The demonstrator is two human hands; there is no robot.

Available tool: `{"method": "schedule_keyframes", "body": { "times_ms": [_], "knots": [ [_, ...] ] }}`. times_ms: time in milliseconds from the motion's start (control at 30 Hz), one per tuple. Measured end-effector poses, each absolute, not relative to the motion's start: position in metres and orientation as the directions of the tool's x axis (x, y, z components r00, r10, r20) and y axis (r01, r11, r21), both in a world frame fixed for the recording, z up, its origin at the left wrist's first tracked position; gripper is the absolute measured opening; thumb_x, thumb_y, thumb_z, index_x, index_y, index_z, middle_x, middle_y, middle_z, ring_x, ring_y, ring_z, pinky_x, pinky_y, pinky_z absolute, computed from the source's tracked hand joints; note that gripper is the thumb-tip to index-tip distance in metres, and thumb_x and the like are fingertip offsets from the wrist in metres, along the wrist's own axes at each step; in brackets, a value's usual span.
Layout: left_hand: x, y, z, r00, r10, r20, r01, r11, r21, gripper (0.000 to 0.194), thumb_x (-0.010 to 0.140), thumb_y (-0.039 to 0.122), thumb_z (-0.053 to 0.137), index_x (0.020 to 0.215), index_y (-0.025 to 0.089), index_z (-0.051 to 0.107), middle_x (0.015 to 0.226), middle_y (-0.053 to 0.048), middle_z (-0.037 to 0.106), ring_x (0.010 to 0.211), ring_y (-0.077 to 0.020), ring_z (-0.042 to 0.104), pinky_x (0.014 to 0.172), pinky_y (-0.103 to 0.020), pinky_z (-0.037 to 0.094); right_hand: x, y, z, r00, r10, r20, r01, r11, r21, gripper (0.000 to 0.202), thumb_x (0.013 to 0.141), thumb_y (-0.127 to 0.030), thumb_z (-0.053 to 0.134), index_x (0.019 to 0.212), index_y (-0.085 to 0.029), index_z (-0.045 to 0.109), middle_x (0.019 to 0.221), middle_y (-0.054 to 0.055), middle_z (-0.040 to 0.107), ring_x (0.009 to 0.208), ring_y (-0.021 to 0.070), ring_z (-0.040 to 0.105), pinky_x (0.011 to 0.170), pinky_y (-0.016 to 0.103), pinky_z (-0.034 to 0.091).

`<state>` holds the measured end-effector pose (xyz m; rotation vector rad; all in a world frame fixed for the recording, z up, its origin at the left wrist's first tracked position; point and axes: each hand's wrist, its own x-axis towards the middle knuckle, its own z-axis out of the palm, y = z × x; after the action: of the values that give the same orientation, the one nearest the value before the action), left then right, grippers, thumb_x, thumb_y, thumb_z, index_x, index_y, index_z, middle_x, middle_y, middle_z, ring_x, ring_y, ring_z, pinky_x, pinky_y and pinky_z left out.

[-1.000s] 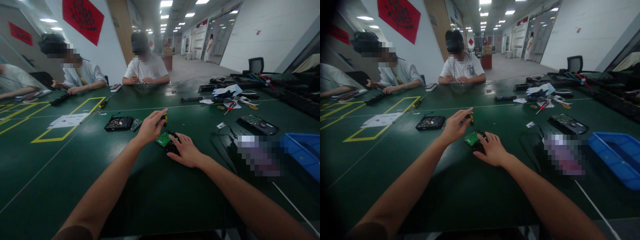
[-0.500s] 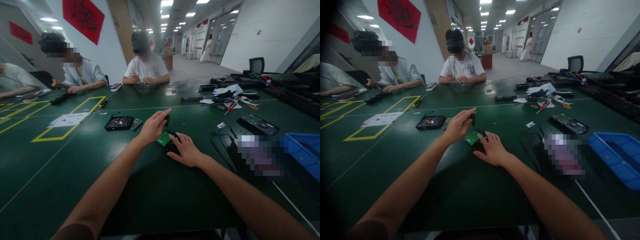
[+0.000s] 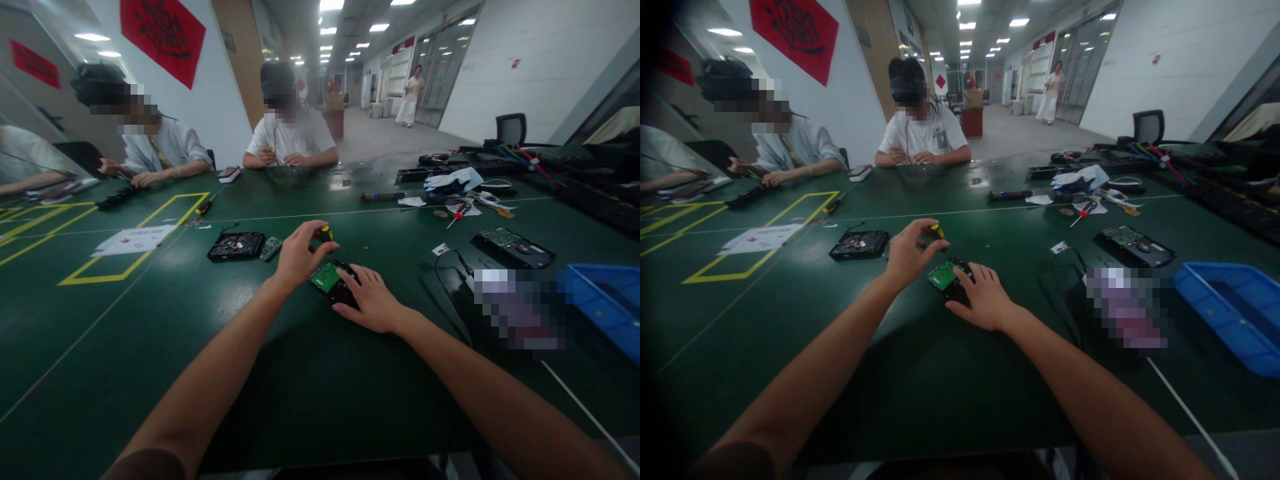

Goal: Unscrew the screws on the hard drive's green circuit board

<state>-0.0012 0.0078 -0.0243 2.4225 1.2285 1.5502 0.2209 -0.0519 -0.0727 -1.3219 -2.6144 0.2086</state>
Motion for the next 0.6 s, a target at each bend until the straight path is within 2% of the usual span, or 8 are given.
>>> {"method": "schedule_keyframes", "body": {
  "times_ms": [200,300,400,467,600],
  "knots": [
    [-0.003,0.007,-0.021,0.270,0.593,0.758,0.583,-0.728,0.361,0.046,0.092,0.033,0.075,0.135,0.024,0.061,0.112,-0.006,0.067,0.092,-0.0161,0.068,0.071,-0.024,0.059,0.221,-0.053,-0.071,-0.578,0.808,0.109,0.779,0.587,-0.218,0.088,0.097,-0.078,0.039,0.163,-0.021,0.028,0.162,0.023,0.033,0.147,0.0425,0.032,0.119,0.059,0.024],
    [-0.004,0.004,-0.014,0.349,0.590,0.728,0.557,-0.755,0.345,0.044,0.100,0.027,0.064,0.144,0.024,0.057,0.116,-0.008,0.066,0.098,-0.0174,0.067,0.080,-0.029,0.060,0.221,-0.053,-0.071,-0.582,0.805,0.116,0.776,0.592,-0.216,0.088,0.097,-0.077,0.039,0.163,-0.020,0.029,0.161,0.023,0.034,0.147,0.0422,0.033,0.119,0.059,0.024],
    [-0.007,0.002,-0.008,0.417,0.591,0.690,0.515,-0.779,0.357,0.050,0.103,0.016,0.051,0.152,0.024,0.048,0.130,-0.010,0.066,0.108,-0.0190,0.066,0.092,-0.034,0.059,0.221,-0.053,-0.072,-0.579,0.806,0.123,0.778,0.591,-0.214,0.087,0.097,-0.077,0.040,0.163,-0.021,0.030,0.160,0.023,0.035,0.146,0.0419,0.034,0.119,0.059,0.025],
    [-0.008,0.002,-0.007,0.427,0.587,0.688,0.497,-0.788,0.364,0.051,0.103,0.014,0.050,0.153,0.025,0.048,0.132,-0.010,0.066,0.108,-0.0189,0.066,0.094,-0.036,0.058,0.221,-0.053,-0.073,-0.575,0.808,0.125,0.780,0.588,-0.216,0.087,0.097,-0.077,0.041,0.162,-0.021,0.030,0.160,0.022,0.035,0.146,0.0419,0.034,0.119,0.059,0.024],
    [-0.007,0.003,-0.009,0.361,0.601,0.713,0.548,-0.755,0.360,0.044,0.099,0.019,0.062,0.143,0.023,0.058,0.115,-0.007,0.068,0.099,-0.0181,0.066,0.088,-0.035,0.060,0.221,-0.052,-0.074,-0.584,0.801,0.131,0.773,0.598,-0.212,0.086,0.097,-0.076,0.041,0.162,-0.020,0.032,0.160,0.023,0.035,0.146,0.0421,0.034,0.119,0.060,0.025]
  ]
}}
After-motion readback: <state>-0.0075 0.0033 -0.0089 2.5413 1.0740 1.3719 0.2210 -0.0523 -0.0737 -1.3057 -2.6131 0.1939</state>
